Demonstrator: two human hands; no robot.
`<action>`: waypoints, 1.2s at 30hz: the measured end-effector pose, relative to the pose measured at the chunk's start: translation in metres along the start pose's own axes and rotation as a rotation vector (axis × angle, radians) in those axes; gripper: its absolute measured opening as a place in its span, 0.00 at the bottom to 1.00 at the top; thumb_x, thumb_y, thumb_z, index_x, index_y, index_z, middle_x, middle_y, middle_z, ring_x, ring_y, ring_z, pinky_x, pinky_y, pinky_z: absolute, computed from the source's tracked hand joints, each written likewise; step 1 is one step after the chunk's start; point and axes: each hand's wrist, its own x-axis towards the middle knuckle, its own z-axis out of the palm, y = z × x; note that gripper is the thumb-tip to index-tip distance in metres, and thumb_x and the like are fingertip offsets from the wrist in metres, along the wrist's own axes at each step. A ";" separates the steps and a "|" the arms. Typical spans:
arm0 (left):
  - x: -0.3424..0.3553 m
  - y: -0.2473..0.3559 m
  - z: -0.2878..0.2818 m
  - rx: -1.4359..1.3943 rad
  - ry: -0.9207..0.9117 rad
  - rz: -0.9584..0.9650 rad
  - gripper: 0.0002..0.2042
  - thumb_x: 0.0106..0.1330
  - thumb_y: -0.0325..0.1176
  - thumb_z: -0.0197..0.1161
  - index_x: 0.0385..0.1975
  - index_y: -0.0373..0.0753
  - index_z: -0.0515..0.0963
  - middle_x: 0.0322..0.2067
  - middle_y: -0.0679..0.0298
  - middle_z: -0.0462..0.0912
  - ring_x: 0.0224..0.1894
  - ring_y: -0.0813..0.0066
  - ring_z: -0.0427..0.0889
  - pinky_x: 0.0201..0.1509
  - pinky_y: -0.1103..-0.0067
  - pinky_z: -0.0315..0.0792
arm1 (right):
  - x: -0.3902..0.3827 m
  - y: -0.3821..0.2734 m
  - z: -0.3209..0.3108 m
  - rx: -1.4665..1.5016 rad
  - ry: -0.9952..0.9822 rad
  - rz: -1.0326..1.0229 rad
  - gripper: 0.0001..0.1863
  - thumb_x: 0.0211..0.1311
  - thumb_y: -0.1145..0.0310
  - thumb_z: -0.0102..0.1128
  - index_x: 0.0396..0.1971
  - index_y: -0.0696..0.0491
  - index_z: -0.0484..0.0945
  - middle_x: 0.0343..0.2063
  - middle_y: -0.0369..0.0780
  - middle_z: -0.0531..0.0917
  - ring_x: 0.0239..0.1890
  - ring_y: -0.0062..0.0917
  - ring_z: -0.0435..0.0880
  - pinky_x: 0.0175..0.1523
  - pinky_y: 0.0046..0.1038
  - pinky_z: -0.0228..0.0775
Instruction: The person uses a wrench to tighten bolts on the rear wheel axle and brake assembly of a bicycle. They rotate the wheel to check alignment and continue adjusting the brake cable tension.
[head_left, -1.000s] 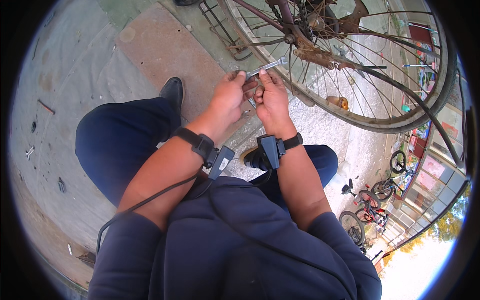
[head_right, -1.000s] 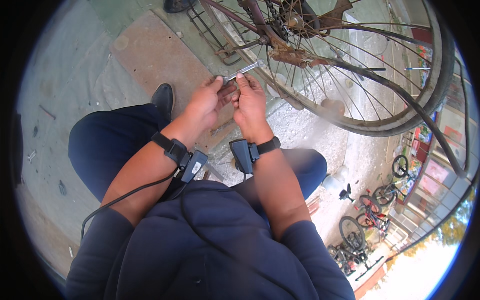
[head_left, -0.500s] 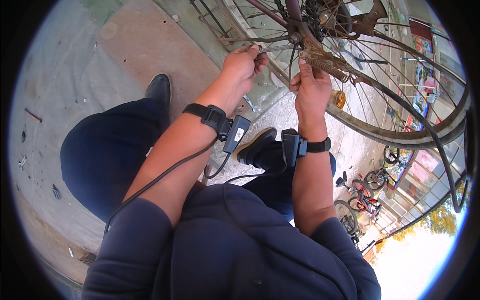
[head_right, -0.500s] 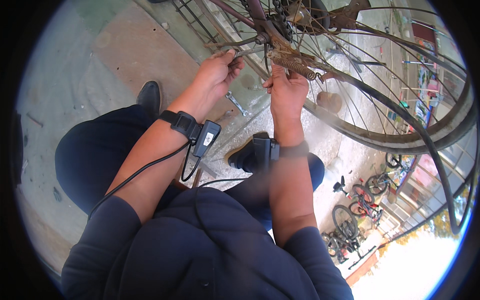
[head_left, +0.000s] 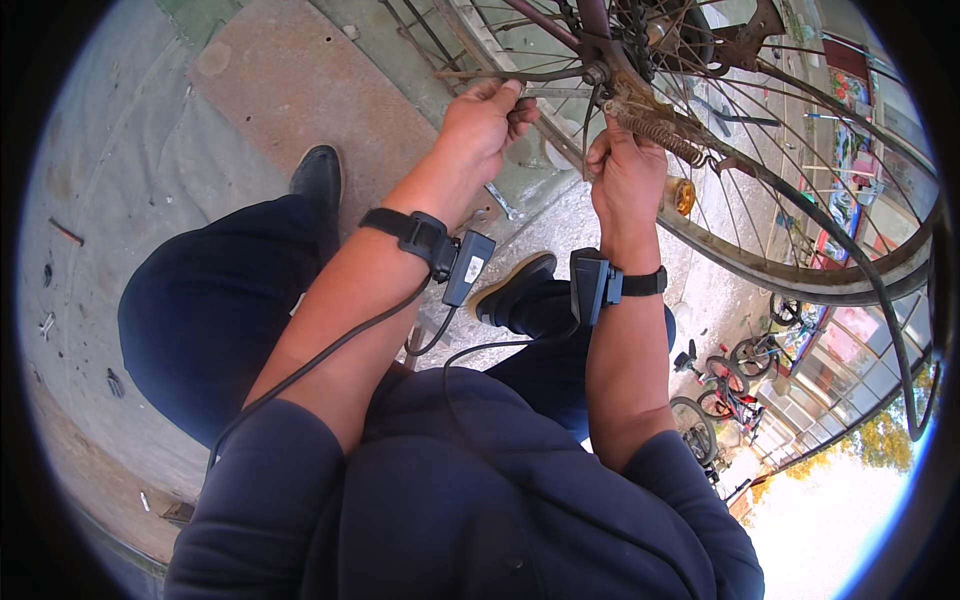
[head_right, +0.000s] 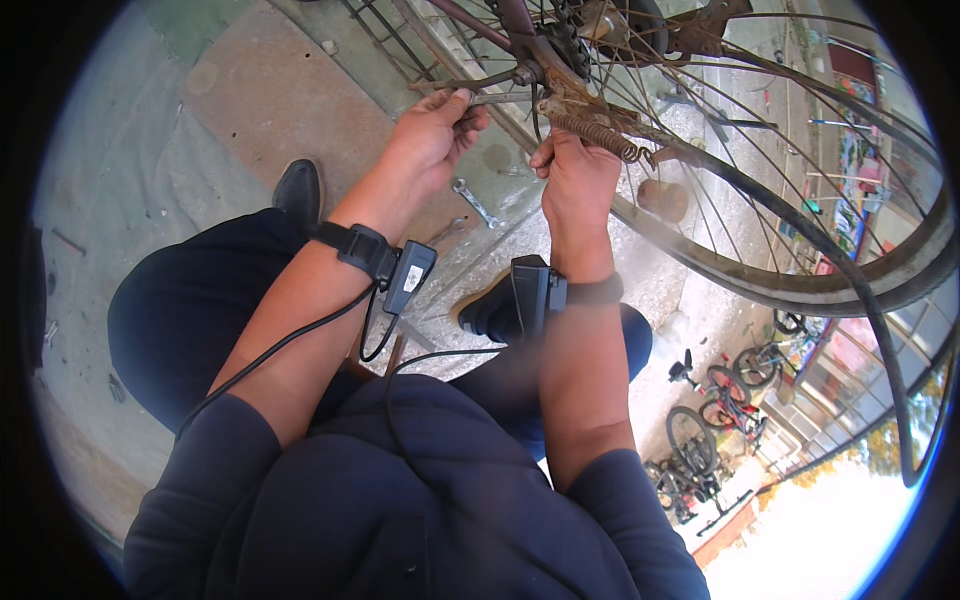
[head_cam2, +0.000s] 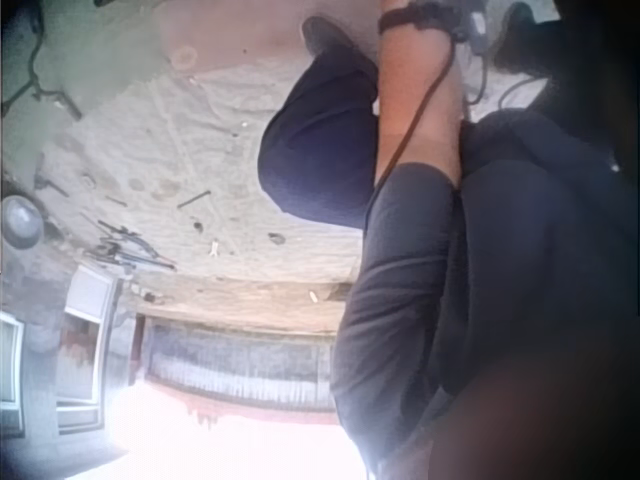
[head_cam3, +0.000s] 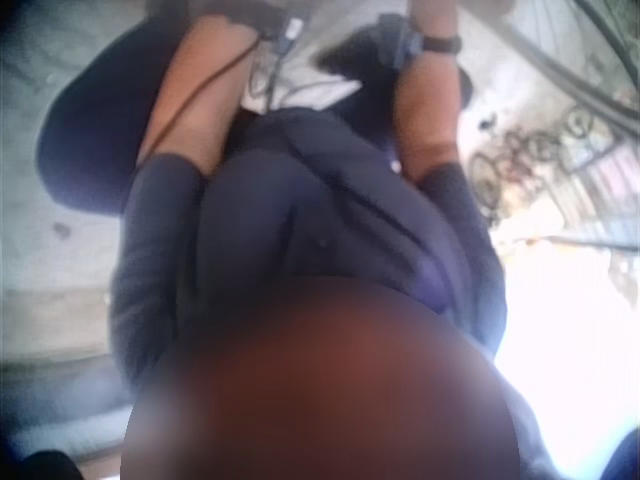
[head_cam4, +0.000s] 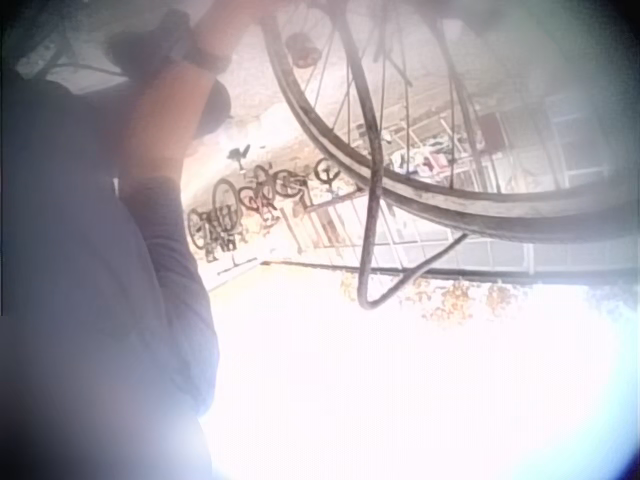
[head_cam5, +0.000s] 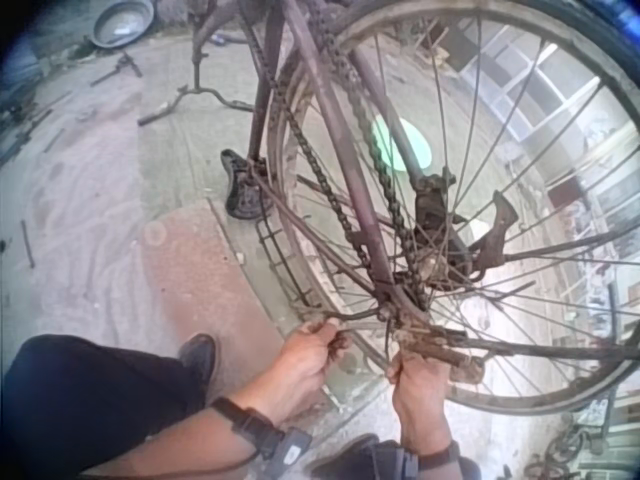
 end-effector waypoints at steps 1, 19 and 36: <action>0.000 0.000 -0.001 -0.004 -0.001 0.003 0.07 0.72 0.33 0.58 0.40 0.35 0.74 0.33 0.60 0.82 0.33 0.75 0.82 0.30 0.85 0.75 | 0.000 0.000 0.000 0.009 -0.008 0.002 0.06 0.66 0.75 0.58 0.32 0.62 0.80 0.14 0.39 0.77 0.14 0.19 0.73 0.19 0.19 0.60; -0.008 -0.016 -0.003 -0.109 -0.052 -0.044 0.06 0.71 0.32 0.60 0.40 0.38 0.73 0.40 0.62 0.83 0.40 0.72 0.85 0.34 0.79 0.75 | 0.016 0.016 -0.016 -0.347 -0.049 0.142 0.10 0.66 0.67 0.62 0.37 0.60 0.80 0.12 0.35 0.75 0.11 0.17 0.70 0.17 0.18 0.58; -0.021 -0.015 -0.006 1.190 -0.161 0.828 0.09 0.64 0.35 0.61 0.38 0.37 0.78 0.35 0.53 0.80 0.40 0.48 0.80 0.42 0.61 0.74 | 0.008 0.003 -0.002 -0.485 -0.211 0.026 0.15 0.59 0.67 0.70 0.42 0.60 0.82 0.26 0.34 0.83 0.17 0.10 0.68 0.19 0.17 0.57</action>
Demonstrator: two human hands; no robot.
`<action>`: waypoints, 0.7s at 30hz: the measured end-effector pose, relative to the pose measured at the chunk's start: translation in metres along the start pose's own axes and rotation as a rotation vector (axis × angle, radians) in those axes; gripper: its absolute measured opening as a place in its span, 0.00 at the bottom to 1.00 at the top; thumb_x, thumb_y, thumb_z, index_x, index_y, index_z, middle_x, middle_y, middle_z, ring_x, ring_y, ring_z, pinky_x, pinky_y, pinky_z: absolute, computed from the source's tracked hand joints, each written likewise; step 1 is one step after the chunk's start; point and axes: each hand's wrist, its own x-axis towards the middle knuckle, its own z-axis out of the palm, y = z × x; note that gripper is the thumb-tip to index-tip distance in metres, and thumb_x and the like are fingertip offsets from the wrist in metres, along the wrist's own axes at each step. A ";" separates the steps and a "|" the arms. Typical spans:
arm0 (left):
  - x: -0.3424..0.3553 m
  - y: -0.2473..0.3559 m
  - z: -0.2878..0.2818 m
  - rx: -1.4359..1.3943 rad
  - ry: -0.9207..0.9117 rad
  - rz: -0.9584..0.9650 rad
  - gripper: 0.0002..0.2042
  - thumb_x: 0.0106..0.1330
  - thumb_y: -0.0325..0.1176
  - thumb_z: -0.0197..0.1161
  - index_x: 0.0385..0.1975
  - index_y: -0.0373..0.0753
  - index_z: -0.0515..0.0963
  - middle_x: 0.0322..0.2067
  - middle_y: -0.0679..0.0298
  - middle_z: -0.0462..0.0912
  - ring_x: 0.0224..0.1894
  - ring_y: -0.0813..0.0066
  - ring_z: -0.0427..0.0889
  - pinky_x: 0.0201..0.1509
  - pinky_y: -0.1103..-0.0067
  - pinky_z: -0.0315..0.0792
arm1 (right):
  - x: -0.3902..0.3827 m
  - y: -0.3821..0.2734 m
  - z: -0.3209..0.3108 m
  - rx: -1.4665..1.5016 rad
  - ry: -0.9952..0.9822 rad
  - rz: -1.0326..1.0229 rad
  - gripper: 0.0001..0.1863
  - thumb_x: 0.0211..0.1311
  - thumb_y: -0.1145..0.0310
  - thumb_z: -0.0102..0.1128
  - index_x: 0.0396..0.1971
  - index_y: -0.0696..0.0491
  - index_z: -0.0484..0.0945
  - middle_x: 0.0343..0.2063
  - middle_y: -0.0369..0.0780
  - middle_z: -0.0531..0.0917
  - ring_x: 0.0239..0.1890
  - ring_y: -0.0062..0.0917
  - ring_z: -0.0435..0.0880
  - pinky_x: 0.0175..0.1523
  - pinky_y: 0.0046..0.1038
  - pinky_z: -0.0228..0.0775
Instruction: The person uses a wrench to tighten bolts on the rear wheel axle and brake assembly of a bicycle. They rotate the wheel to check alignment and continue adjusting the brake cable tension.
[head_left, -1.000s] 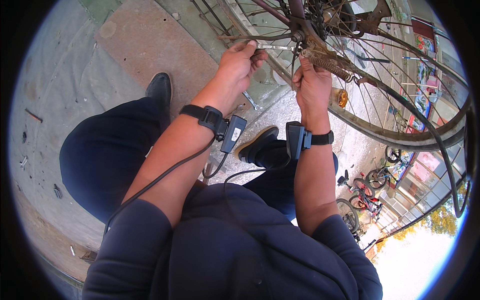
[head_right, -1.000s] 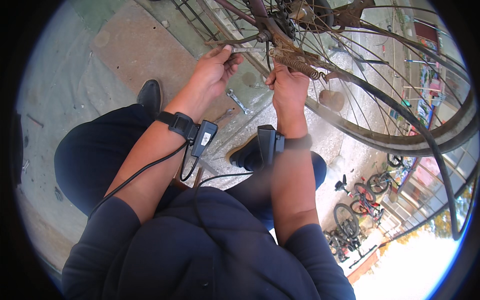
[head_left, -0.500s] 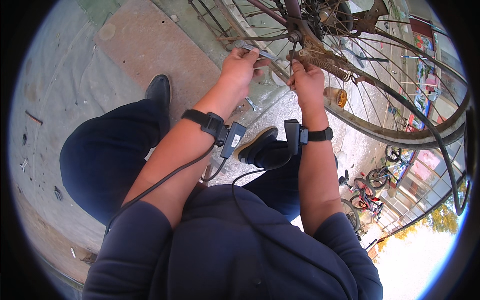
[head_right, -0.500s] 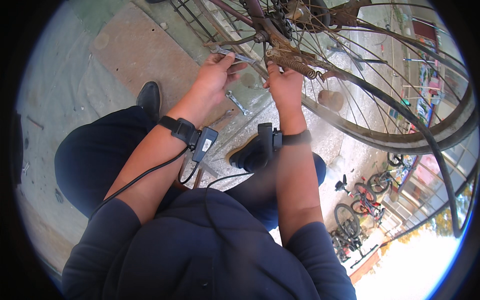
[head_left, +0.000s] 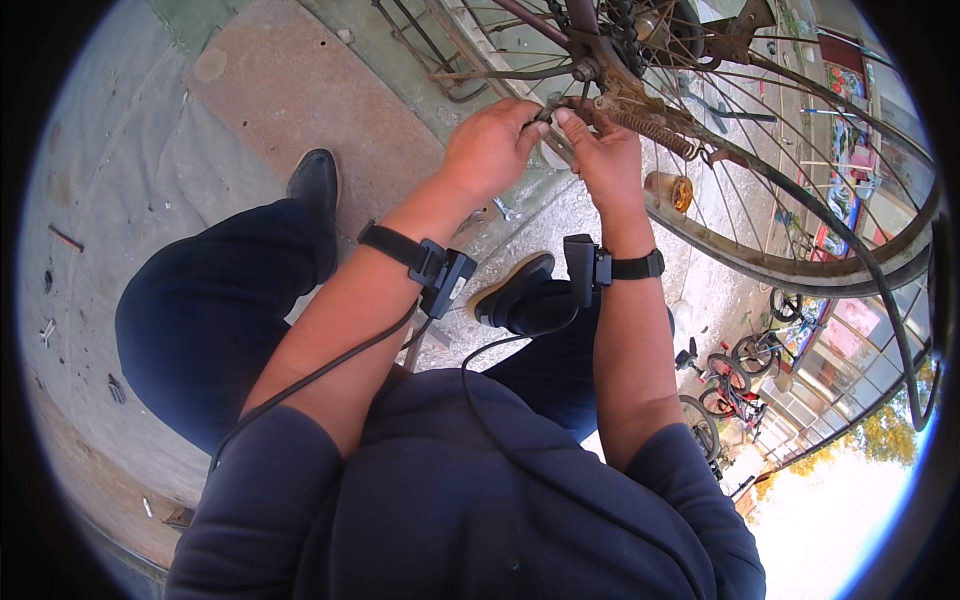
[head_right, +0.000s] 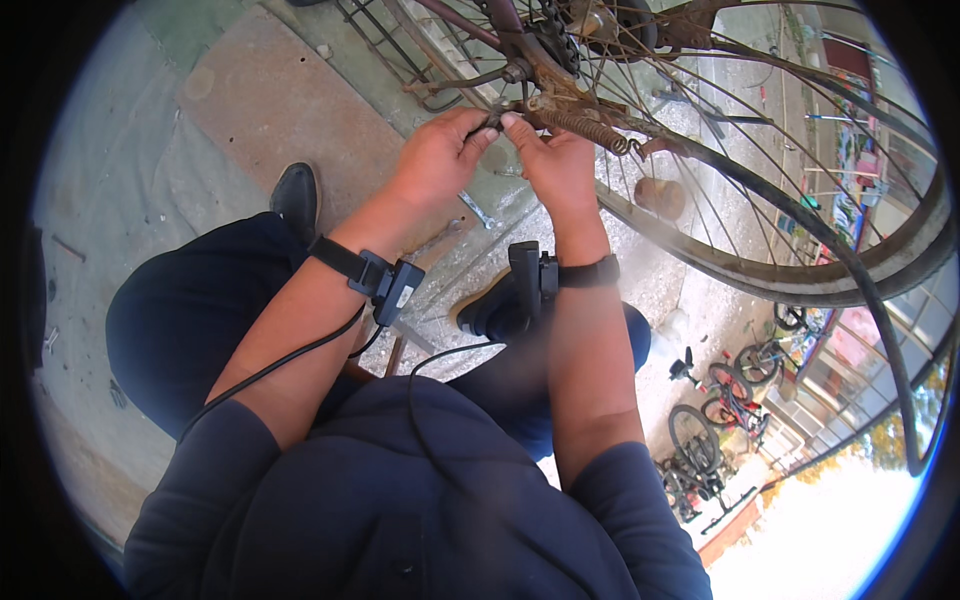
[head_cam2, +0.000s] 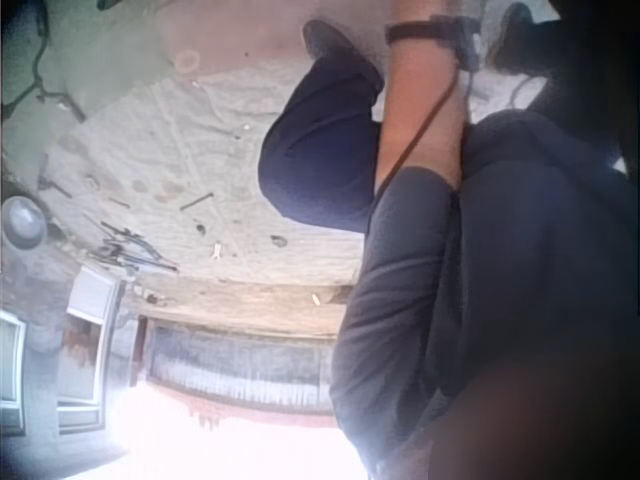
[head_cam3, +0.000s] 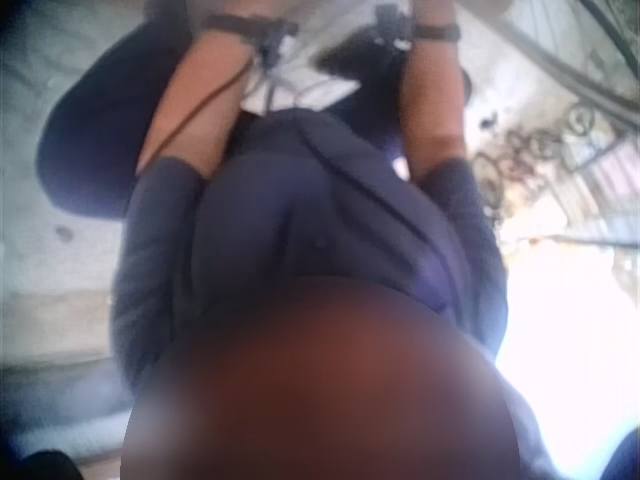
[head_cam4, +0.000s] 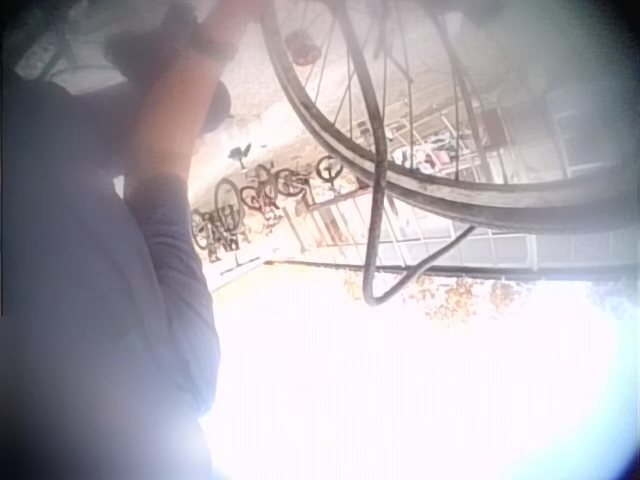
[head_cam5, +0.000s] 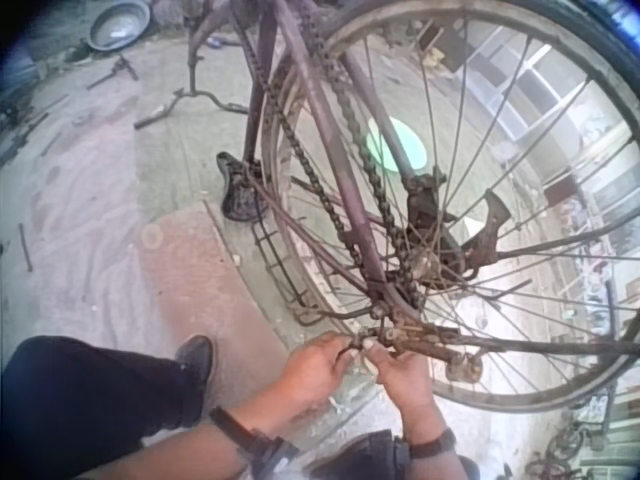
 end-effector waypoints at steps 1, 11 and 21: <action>0.002 -0.001 -0.002 -0.012 -0.024 0.022 0.09 0.64 0.35 0.61 0.38 0.37 0.78 0.35 0.53 0.80 0.40 0.49 0.80 0.42 0.62 0.74 | 0.001 0.000 0.001 0.021 0.011 -0.004 0.14 0.60 0.67 0.70 0.41 0.60 0.82 0.27 0.34 0.83 0.17 0.10 0.68 0.19 0.17 0.57; 0.003 -0.020 -0.016 -0.935 -0.206 -0.621 0.08 0.70 0.36 0.61 0.37 0.38 0.78 0.33 0.65 0.82 0.34 0.76 0.81 0.36 0.80 0.73 | -0.004 -0.003 0.017 0.111 0.229 -0.018 0.12 0.58 0.66 0.71 0.33 0.60 0.83 0.19 0.32 0.80 0.16 0.11 0.69 0.20 0.19 0.59; 0.013 -0.013 -0.008 -1.595 0.056 -0.810 0.05 0.71 0.33 0.59 0.36 0.39 0.74 0.31 0.63 0.80 0.30 0.77 0.79 0.28 0.84 0.70 | 0.001 -0.005 0.035 0.075 0.424 -0.107 0.19 0.55 0.65 0.72 0.11 0.59 0.77 0.11 0.30 0.75 0.16 0.10 0.69 0.21 0.21 0.59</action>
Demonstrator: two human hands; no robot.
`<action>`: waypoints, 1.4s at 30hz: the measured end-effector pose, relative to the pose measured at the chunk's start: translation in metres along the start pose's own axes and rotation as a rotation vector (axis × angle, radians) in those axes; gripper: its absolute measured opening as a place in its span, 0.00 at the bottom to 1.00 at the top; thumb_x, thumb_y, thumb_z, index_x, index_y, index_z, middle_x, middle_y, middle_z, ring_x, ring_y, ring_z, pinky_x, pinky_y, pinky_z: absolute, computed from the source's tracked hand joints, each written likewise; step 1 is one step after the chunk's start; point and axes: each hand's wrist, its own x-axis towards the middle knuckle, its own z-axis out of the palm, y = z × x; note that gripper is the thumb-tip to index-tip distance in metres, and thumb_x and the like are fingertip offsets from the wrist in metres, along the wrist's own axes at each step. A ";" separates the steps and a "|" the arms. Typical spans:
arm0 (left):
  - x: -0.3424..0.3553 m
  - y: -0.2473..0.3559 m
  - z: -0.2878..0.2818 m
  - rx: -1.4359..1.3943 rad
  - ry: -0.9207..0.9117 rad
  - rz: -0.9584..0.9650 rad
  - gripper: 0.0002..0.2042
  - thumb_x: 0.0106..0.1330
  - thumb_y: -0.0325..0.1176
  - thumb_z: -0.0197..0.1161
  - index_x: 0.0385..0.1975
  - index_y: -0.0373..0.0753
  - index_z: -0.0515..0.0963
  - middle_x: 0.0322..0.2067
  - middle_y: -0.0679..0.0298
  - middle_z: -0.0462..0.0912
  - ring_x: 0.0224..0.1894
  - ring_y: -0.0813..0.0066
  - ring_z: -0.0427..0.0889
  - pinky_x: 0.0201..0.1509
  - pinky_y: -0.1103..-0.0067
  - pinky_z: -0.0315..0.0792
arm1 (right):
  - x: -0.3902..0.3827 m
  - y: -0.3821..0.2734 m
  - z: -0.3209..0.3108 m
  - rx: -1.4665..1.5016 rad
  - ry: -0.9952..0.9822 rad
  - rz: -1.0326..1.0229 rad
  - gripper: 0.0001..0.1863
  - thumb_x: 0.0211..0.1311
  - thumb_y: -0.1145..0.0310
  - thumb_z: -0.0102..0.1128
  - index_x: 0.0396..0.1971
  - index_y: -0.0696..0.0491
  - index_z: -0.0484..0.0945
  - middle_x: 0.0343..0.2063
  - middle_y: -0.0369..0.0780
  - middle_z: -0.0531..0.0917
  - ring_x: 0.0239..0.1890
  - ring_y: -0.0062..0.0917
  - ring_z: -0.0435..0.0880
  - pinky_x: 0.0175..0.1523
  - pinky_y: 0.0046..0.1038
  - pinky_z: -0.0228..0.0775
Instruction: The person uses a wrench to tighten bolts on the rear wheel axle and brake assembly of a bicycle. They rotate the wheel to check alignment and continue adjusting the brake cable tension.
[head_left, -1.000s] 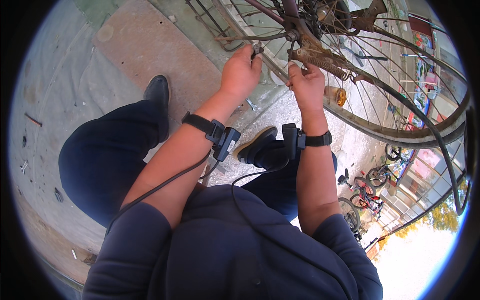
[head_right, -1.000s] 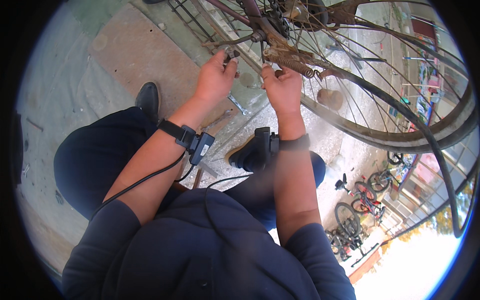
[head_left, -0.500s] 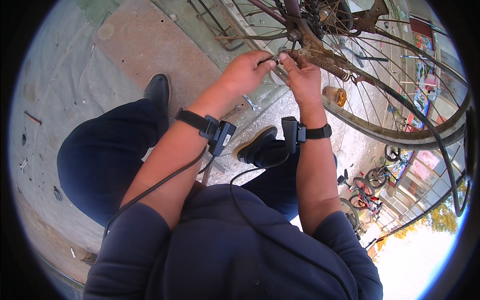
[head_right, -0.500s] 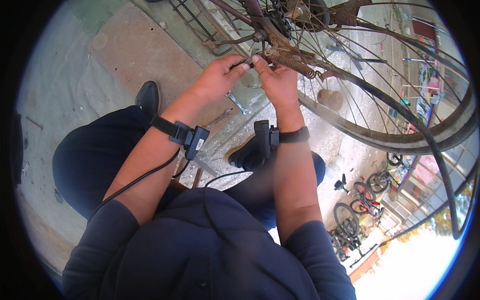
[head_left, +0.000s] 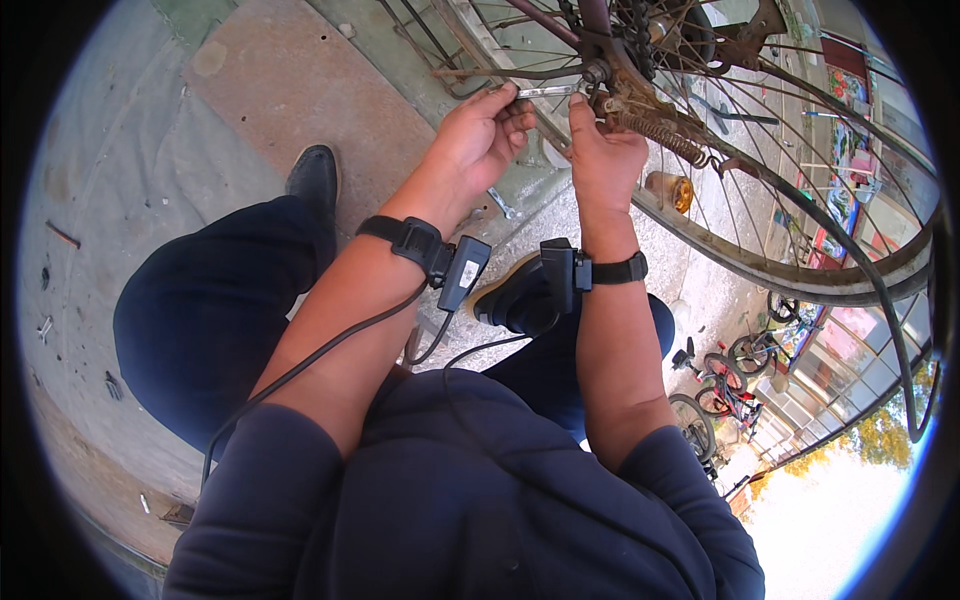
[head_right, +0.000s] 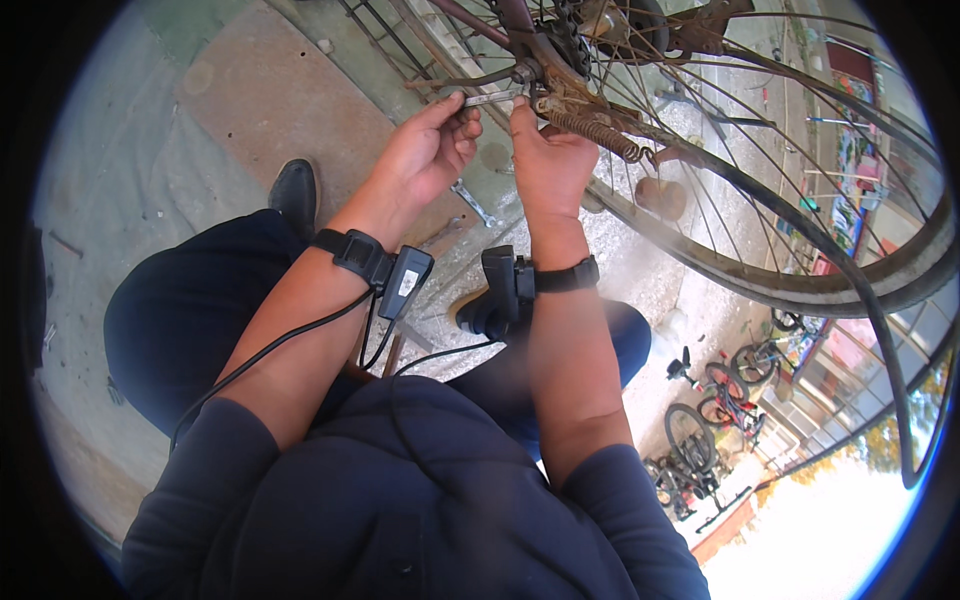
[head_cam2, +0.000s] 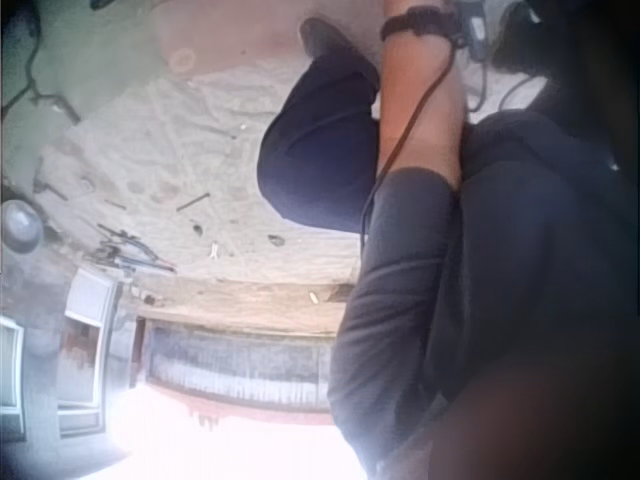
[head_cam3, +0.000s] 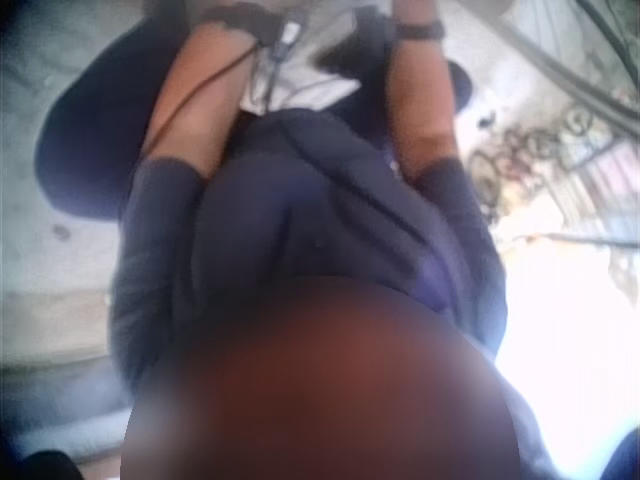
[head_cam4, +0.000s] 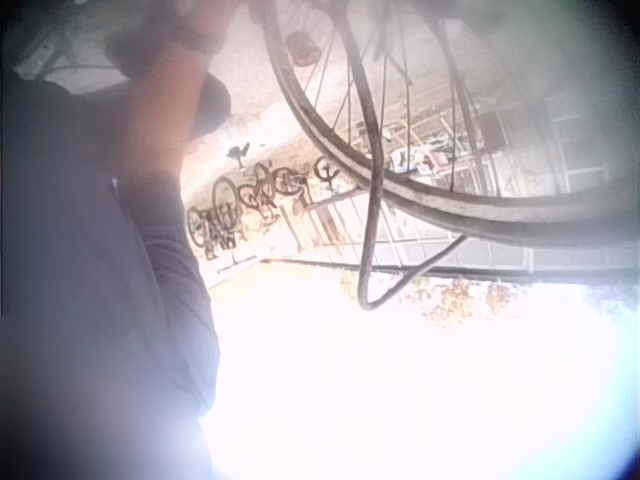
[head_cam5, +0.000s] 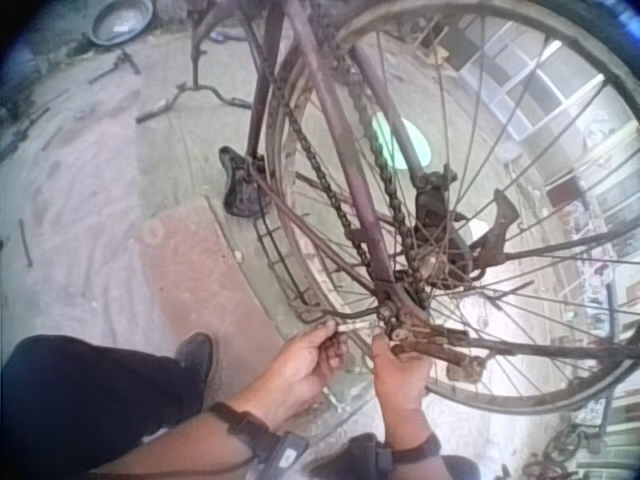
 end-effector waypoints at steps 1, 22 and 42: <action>0.002 0.000 0.002 -0.005 -0.004 -0.004 0.05 0.71 0.32 0.58 0.35 0.38 0.73 0.30 0.63 0.80 0.29 0.78 0.77 0.27 0.84 0.69 | -0.001 -0.002 -0.001 -0.015 -0.011 0.025 0.19 0.55 0.65 0.72 0.11 0.59 0.77 0.11 0.30 0.75 0.16 0.10 0.69 0.21 0.21 0.59; 0.024 -0.009 0.013 -0.118 -0.061 -0.077 0.05 0.72 0.29 0.54 0.37 0.35 0.71 0.30 0.62 0.75 0.26 0.79 0.69 0.23 0.86 0.63 | -0.001 -0.010 -0.016 0.350 -0.090 0.146 0.08 0.61 0.68 0.69 0.29 0.54 0.79 0.12 0.33 0.75 0.12 0.15 0.69 0.18 0.17 0.54; 0.037 -0.017 0.027 -0.117 -0.027 -0.107 0.07 0.74 0.30 0.50 0.38 0.32 0.71 0.30 0.62 0.75 0.27 0.79 0.71 0.24 0.86 0.66 | -0.001 -0.006 -0.012 0.431 -0.094 0.091 0.09 0.61 0.66 0.69 0.33 0.56 0.81 0.15 0.34 0.78 0.15 0.16 0.74 0.20 0.16 0.60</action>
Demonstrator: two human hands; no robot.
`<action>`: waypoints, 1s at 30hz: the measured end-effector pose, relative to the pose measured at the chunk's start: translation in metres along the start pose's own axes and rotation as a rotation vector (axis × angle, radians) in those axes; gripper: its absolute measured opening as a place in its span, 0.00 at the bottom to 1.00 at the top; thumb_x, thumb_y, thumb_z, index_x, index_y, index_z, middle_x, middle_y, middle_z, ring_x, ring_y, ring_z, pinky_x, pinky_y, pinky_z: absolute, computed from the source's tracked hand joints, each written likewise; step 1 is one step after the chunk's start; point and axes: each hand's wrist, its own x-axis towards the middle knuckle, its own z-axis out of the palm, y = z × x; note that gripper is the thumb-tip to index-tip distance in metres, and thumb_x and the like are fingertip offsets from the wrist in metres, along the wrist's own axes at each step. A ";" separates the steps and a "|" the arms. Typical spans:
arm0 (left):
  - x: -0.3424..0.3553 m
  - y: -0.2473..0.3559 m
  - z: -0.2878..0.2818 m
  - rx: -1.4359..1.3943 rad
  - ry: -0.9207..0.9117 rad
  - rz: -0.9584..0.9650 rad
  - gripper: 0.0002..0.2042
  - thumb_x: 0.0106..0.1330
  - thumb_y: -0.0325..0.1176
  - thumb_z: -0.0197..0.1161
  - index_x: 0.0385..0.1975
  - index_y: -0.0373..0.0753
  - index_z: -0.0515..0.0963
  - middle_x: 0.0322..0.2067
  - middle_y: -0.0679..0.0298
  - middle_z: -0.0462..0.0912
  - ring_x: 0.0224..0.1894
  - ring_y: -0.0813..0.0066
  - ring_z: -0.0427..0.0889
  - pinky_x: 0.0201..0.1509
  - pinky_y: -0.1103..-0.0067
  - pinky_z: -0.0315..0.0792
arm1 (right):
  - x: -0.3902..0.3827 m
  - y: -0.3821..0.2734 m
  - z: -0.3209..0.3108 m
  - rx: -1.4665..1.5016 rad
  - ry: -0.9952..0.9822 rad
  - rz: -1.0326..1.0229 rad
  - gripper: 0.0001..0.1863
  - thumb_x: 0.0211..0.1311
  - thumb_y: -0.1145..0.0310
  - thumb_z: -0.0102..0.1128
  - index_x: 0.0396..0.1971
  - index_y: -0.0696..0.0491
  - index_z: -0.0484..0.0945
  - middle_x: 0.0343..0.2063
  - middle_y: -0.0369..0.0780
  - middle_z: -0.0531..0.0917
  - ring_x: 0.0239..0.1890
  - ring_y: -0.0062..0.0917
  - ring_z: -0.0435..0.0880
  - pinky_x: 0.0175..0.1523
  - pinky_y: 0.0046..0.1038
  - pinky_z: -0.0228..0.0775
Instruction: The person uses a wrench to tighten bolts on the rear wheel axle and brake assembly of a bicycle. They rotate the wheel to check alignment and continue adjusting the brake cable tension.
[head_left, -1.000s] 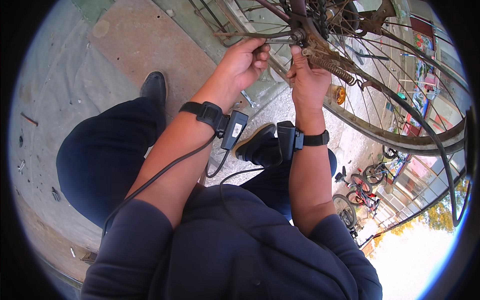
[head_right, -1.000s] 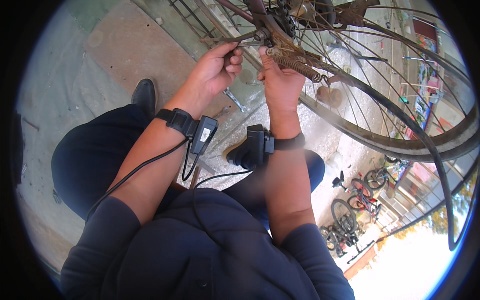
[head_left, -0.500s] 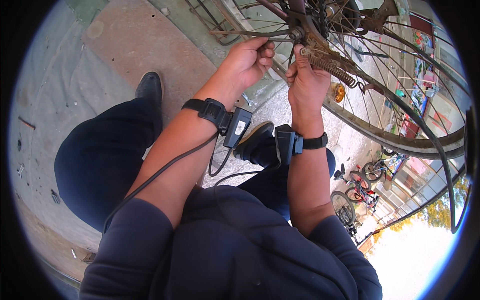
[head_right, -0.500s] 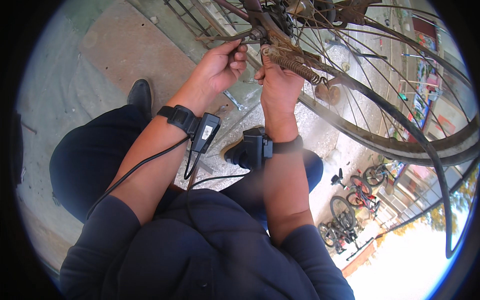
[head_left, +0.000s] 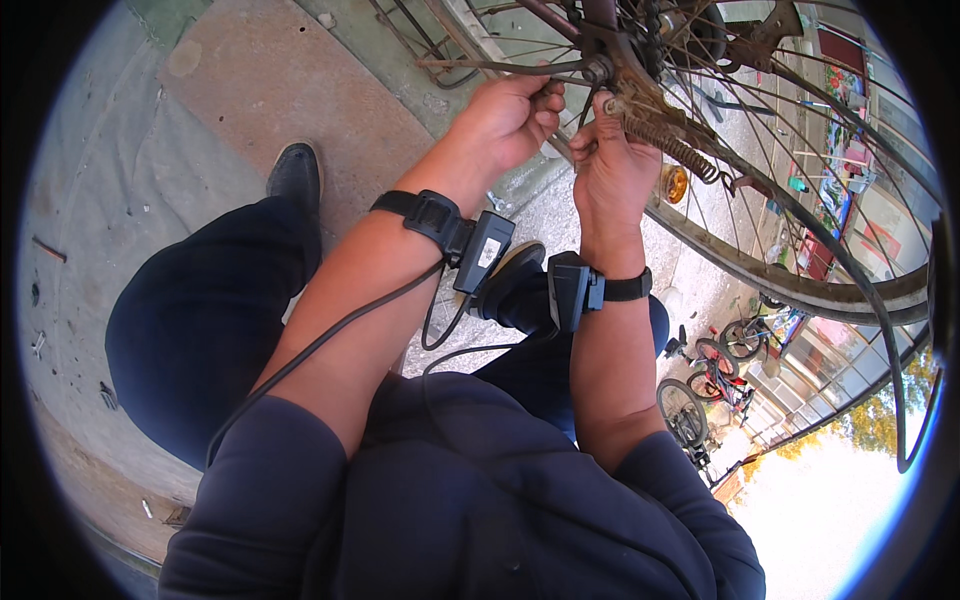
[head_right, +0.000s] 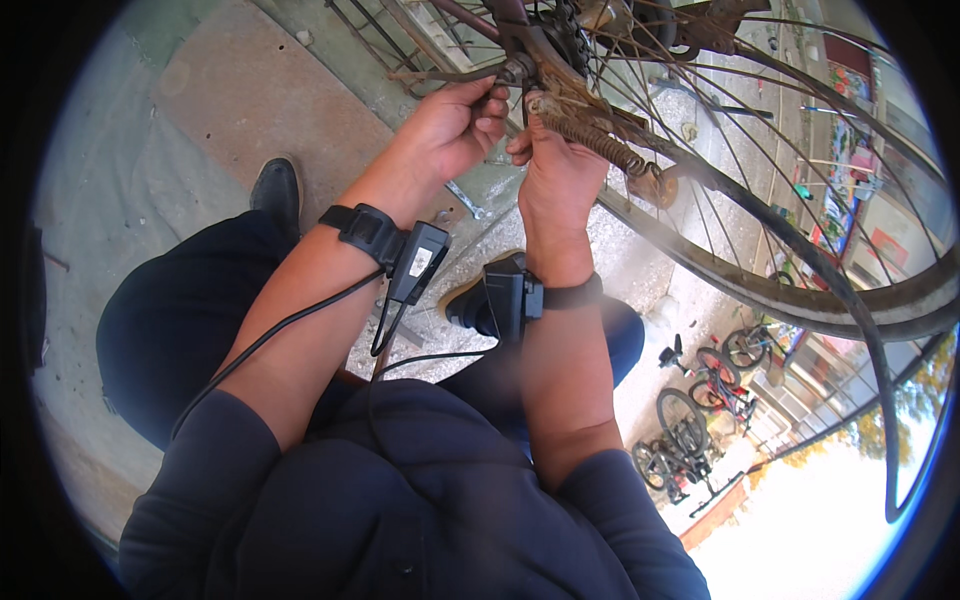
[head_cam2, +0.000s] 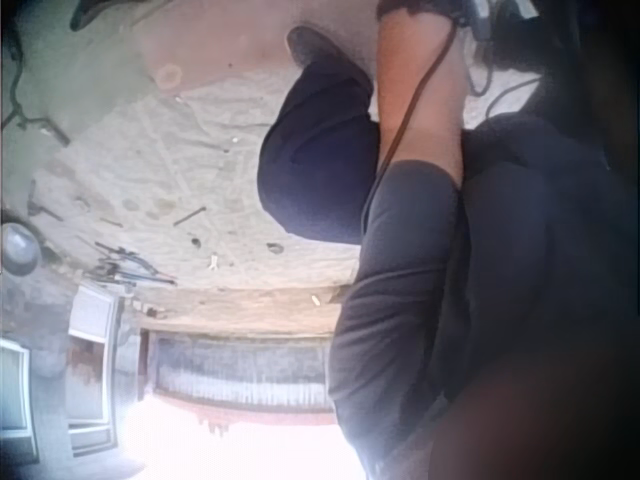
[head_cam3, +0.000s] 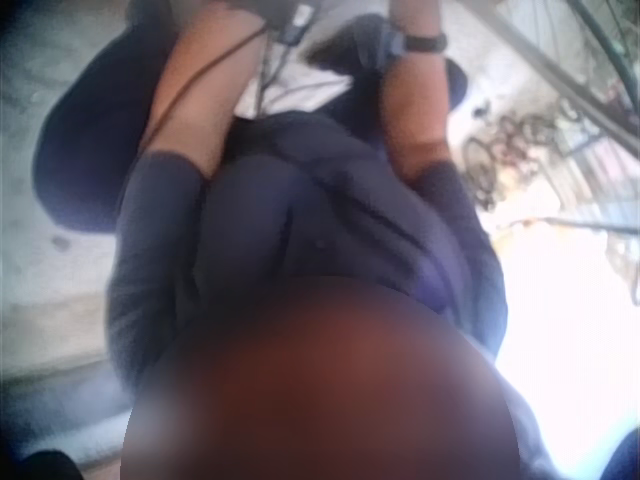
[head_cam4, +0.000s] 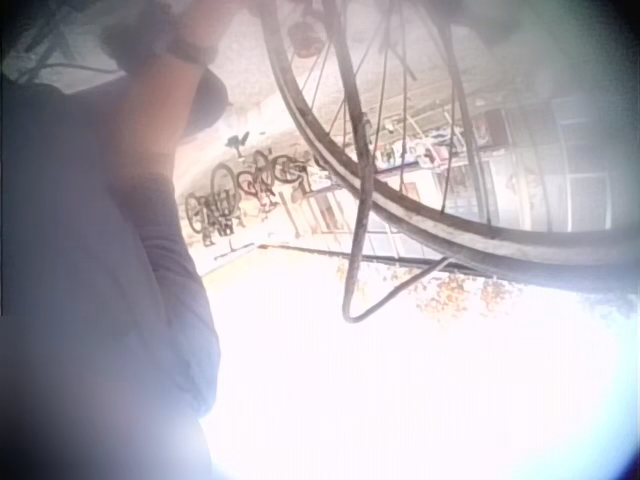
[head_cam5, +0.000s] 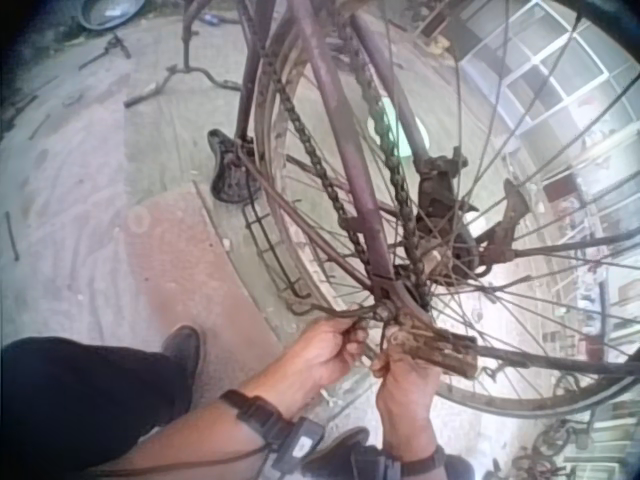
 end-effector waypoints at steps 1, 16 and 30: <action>0.001 0.000 0.001 -0.011 -0.001 -0.002 0.08 0.74 0.30 0.50 0.38 0.31 0.71 0.30 0.62 0.75 0.27 0.79 0.71 0.24 0.86 0.66 | 0.000 0.000 0.000 -0.004 0.007 0.003 0.09 0.61 0.66 0.69 0.32 0.56 0.81 0.15 0.34 0.78 0.15 0.16 0.74 0.20 0.16 0.60; 0.007 -0.003 0.007 0.055 -0.005 -0.121 0.13 0.76 0.36 0.45 0.31 0.34 0.71 0.19 0.69 0.70 0.15 0.83 0.62 0.26 0.78 0.62 | -0.007 -0.005 0.013 -0.095 0.133 -0.017 0.05 0.60 0.78 0.66 0.35 0.61 0.80 0.24 0.38 0.84 0.17 0.18 0.79 0.21 0.17 0.65; 0.000 -0.001 0.004 -0.058 0.061 -0.033 0.06 0.72 0.28 0.52 0.38 0.30 0.70 0.29 0.61 0.75 0.25 0.81 0.71 0.17 0.89 0.62 | -0.004 0.000 0.009 -0.089 0.115 -0.053 0.11 0.61 0.66 0.69 0.36 0.57 0.80 0.18 0.34 0.80 0.16 0.16 0.76 0.21 0.17 0.63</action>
